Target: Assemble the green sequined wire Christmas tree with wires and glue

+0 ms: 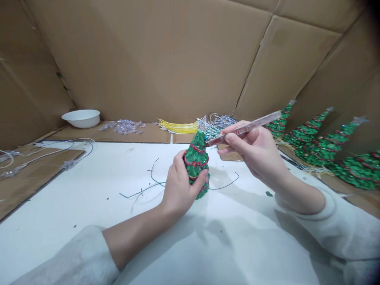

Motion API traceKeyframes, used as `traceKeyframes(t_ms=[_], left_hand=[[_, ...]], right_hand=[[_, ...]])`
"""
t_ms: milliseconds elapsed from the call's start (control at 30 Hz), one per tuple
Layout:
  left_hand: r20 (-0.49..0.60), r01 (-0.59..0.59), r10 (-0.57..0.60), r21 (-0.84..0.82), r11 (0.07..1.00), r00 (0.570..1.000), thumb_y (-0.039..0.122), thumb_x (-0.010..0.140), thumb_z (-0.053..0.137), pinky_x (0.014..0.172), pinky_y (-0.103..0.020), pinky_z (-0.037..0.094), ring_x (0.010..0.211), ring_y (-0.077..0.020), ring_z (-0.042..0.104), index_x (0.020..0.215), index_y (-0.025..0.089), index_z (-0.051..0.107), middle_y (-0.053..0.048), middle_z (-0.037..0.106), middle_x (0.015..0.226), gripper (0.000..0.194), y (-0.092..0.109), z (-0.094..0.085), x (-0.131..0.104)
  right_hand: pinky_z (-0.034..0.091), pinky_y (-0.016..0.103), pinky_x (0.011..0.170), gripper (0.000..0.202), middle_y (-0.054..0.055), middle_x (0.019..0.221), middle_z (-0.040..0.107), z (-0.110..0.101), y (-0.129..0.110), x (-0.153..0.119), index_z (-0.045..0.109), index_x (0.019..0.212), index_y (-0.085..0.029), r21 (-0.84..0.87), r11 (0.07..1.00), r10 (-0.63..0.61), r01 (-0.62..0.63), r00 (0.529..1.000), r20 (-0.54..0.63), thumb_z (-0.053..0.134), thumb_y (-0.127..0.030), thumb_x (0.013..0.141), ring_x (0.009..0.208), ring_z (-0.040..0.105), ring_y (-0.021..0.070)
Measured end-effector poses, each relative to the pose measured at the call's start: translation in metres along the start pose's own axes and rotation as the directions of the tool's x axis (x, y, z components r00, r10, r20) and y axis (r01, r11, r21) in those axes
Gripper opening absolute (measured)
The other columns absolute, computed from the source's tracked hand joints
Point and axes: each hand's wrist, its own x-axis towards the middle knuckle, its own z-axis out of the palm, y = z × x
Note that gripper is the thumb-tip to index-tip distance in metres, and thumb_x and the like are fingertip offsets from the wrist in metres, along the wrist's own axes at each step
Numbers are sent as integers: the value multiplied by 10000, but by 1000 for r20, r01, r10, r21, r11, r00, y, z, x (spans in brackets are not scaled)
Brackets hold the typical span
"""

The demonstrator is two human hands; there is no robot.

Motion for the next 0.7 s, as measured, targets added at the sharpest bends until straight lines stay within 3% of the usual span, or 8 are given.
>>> traceKeyframes(t_ms=[133,267,467,600,700], left_hand=[[8,19,-19,-7,1000,1000,412,806,558,864,-448,439,1050,-281,531,1222,164,306,-141,529,1160,546,1,0,0],[11,20,-20,-12,1000,1000,403,807,557,866,-449,436,1064,-285,526,1216,168,311,-142,522,1166,532,1,0,0],[2,-14,14,-7,1000,1000,390,815,553,874,-431,432,1053,-264,521,1224,182,307,-124,513,1178,521,0,0,0],[7,-8,8,-8,1000,1000,409,816,548,884,-420,427,1059,-260,513,1232,165,305,-130,506,1187,540,0,-1,0],[6,-11,11,-15,1000,1000,417,815,550,886,-418,425,1063,-260,507,1222,168,316,-126,505,1187,531,1,-1,0]], right_hand=[[617,257,653,51,30,857,657,6,-6,-10,640,835,-222,-112,977,-185,180,982,-32,622,-265,814,797,680,159],[613,268,683,67,30,899,654,8,-2,-18,638,873,-219,-161,917,-362,365,931,50,602,-199,821,802,664,144],[599,300,695,120,51,918,678,7,5,-17,637,905,-224,-250,841,-469,481,877,108,575,-157,827,852,662,169],[573,317,756,174,33,892,697,8,3,-17,646,876,-244,-358,726,-568,587,806,169,568,-102,813,852,669,170],[557,307,791,207,21,909,696,10,-1,-19,645,873,-255,-427,674,-572,603,791,216,545,-83,817,870,663,163]])
